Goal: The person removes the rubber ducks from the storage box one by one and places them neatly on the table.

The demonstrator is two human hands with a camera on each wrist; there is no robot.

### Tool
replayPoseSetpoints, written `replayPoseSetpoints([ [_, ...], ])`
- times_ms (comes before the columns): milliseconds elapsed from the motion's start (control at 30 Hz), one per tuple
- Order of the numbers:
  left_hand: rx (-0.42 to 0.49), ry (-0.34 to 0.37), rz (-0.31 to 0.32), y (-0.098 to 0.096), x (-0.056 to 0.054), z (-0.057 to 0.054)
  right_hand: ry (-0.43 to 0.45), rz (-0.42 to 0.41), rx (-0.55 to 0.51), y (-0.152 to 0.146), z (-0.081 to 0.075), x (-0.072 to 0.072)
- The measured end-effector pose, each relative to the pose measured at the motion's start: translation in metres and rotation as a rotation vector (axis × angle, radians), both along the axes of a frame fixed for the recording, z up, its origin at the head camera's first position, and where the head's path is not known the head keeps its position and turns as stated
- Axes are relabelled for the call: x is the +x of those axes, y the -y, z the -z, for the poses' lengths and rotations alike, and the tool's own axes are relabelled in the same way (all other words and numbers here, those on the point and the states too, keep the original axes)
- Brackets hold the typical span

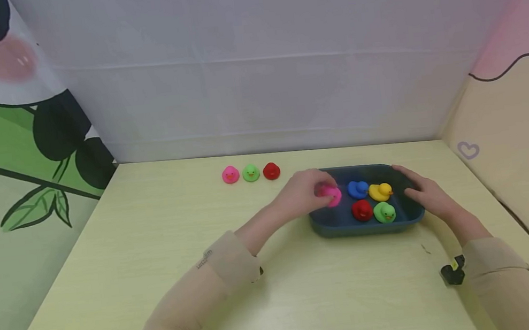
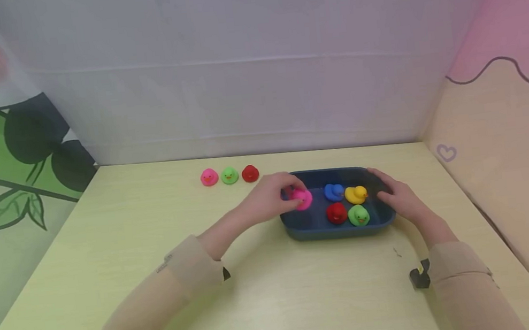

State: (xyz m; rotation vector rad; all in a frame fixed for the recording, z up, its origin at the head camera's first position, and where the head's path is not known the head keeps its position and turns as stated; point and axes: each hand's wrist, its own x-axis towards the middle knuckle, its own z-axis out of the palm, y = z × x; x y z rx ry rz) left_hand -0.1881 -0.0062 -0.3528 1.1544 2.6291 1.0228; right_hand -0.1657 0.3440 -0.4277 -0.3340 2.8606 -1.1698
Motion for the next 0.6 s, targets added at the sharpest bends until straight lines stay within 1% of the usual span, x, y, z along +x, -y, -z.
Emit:
replayPoseSetpoints([
  [100, 0.017, -0.007, -0.004, 0.008, 0.004, -0.005, -0.004, 0.000, 0.002, 0.000, 0.000, 0.000],
  [233, 0.045, -0.024, -0.007, 0.019, 0.010, -0.014, 0.016, 0.005, 0.000, 0.000, -0.001, 0.000],
  [367, 0.083, -0.025, -0.014, 0.031, 0.015, -0.024, 0.025, 0.005, 0.002, 0.001, -0.005, 0.001],
  [533, 0.124, -0.024, -0.039, 0.045, 0.018, -0.032, 0.019, 0.007, 0.000, 0.002, -0.006, 0.003],
  [600, 0.134, -0.049, -0.045, 0.051, 0.018, -0.035, 0.017, 0.007, -0.002, 0.002, -0.006, 0.003],
])
